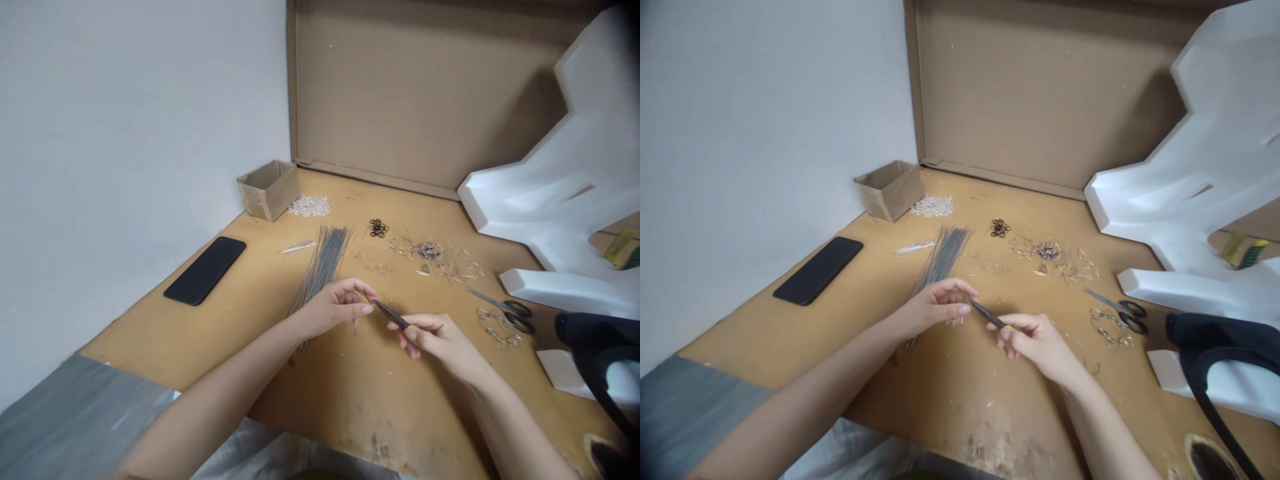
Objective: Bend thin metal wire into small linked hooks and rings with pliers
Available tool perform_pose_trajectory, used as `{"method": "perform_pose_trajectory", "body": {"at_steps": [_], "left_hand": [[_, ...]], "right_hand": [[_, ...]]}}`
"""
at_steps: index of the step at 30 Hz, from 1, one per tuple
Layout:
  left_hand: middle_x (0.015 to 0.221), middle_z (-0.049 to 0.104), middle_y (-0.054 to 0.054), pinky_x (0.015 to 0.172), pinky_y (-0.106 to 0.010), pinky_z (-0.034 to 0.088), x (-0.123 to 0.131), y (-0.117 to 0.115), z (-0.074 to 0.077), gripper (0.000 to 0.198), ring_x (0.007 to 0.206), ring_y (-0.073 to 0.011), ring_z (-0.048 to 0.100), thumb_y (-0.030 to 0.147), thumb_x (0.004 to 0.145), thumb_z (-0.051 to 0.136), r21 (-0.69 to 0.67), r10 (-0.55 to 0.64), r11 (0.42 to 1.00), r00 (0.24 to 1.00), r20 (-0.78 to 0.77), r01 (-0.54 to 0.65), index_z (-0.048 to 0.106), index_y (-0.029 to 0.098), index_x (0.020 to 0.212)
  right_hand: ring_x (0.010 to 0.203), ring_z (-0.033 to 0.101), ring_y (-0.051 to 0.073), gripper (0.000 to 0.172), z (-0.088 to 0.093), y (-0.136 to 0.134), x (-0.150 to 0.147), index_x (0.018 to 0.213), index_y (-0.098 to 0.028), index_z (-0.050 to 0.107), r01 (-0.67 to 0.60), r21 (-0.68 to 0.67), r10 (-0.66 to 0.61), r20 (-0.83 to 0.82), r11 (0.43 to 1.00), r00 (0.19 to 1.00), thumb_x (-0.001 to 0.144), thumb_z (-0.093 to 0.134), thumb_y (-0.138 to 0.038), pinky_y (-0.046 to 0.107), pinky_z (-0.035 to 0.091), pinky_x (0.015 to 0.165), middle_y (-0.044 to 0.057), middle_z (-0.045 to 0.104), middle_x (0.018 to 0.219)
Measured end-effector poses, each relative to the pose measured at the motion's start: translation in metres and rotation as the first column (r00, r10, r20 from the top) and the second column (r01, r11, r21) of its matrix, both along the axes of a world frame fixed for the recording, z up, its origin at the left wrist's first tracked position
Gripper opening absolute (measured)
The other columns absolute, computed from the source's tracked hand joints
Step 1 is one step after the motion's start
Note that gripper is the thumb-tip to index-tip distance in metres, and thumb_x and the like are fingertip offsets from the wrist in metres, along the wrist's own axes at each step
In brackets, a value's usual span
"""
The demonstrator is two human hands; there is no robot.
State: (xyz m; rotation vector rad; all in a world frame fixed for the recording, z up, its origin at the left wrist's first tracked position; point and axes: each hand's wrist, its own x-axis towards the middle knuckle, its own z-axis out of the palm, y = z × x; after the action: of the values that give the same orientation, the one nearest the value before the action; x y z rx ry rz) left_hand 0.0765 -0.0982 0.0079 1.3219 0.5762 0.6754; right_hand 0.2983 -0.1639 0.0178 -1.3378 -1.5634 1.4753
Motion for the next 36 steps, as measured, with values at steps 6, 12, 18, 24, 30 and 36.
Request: {"method": "perform_pose_trajectory", "body": {"at_steps": [6, 12, 18, 24, 30, 36], "left_hand": [[0.081, 0.054, 0.001, 0.056, -0.018, 0.034, -0.001, -0.002, 0.001, 0.033, 0.061, -0.0053, 0.045, 0.026, 0.076, 0.061, 0.039, -0.102, 0.994, 0.994, 0.029, 0.1, 0.057, 0.021, 0.108], [0.08, 0.06, -0.003, 0.07, -0.022, 0.038, -0.001, -0.002, 0.0, 0.019, 0.074, -0.0112, 0.052, 0.029, 0.077, 0.059, 0.101, -0.133, 0.986, 0.991, 0.003, 0.132, 0.064, 0.013, 0.086], [0.089, 0.06, -0.005, 0.068, -0.021, 0.038, 0.0, -0.005, 0.007, 0.024, 0.076, -0.0108, 0.053, 0.027, 0.077, 0.06, 0.036, -0.159, 0.987, 0.986, 0.043, 0.157, 0.06, 0.015, 0.097], [0.066, 0.054, 0.002, 0.054, -0.017, 0.032, -0.002, -0.005, 0.01, 0.017, 0.057, -0.0051, 0.043, 0.025, 0.075, 0.061, -0.042, -0.197, 0.979, 0.98, 0.019, 0.197, 0.062, 0.014, 0.088], [0.062, 0.052, 0.004, 0.048, -0.017, 0.031, -0.001, -0.004, 0.004, 0.018, 0.05, -0.0035, 0.04, 0.026, 0.071, 0.065, -0.093, -0.163, 0.982, 0.986, 0.023, 0.164, 0.059, 0.012, 0.08], [0.063, 0.057, 0.001, 0.045, -0.017, 0.033, 0.0, -0.002, 0.005, 0.021, 0.047, -0.0039, 0.043, 0.028, 0.07, 0.066, -0.12, -0.134, 0.983, 0.99, 0.045, 0.139, 0.059, 0.01, 0.079]], "right_hand": [[0.05, 0.051, 0.009, 0.024, -0.005, 0.0, -0.006, 0.09, -0.013, 0.067, -0.064, -0.082, 0.053, -0.125, 0.995, 0.991, 0.078, 0.056, -0.031, 0.023, 0.04, 0.05, 0.002, 0.06, 0.064], [0.048, 0.053, 0.009, 0.022, -0.008, -0.001, -0.011, 0.09, -0.012, 0.067, -0.093, -0.167, 0.048, -0.258, 0.982, 0.965, 0.077, 0.058, -0.028, 0.022, 0.039, 0.048, 0.002, 0.061, 0.063], [0.046, 0.053, 0.009, 0.021, -0.012, -0.001, -0.012, 0.087, -0.011, 0.067, -0.11, -0.213, 0.028, -0.353, 0.971, 0.935, 0.075, 0.058, -0.026, 0.022, 0.038, 0.046, 0.003, 0.061, 0.061], [0.043, 0.051, 0.009, 0.021, -0.011, -0.001, -0.015, 0.084, -0.01, 0.068, -0.122, -0.261, 0.002, -0.42, 0.958, 0.908, 0.071, 0.059, -0.024, 0.021, 0.036, 0.042, 0.003, 0.061, 0.056], [0.041, 0.051, 0.01, 0.022, -0.009, -0.001, -0.017, 0.083, -0.009, 0.068, -0.14, -0.287, -0.013, -0.474, 0.948, 0.88, 0.07, 0.061, -0.026, 0.021, 0.035, 0.041, 0.003, 0.06, 0.053], [0.041, 0.051, 0.009, 0.023, -0.008, 0.001, -0.013, 0.084, -0.009, 0.068, -0.121, -0.277, -0.029, -0.481, 0.953, 0.876, 0.071, 0.06, -0.026, 0.021, 0.035, 0.041, 0.002, 0.059, 0.054]]}}
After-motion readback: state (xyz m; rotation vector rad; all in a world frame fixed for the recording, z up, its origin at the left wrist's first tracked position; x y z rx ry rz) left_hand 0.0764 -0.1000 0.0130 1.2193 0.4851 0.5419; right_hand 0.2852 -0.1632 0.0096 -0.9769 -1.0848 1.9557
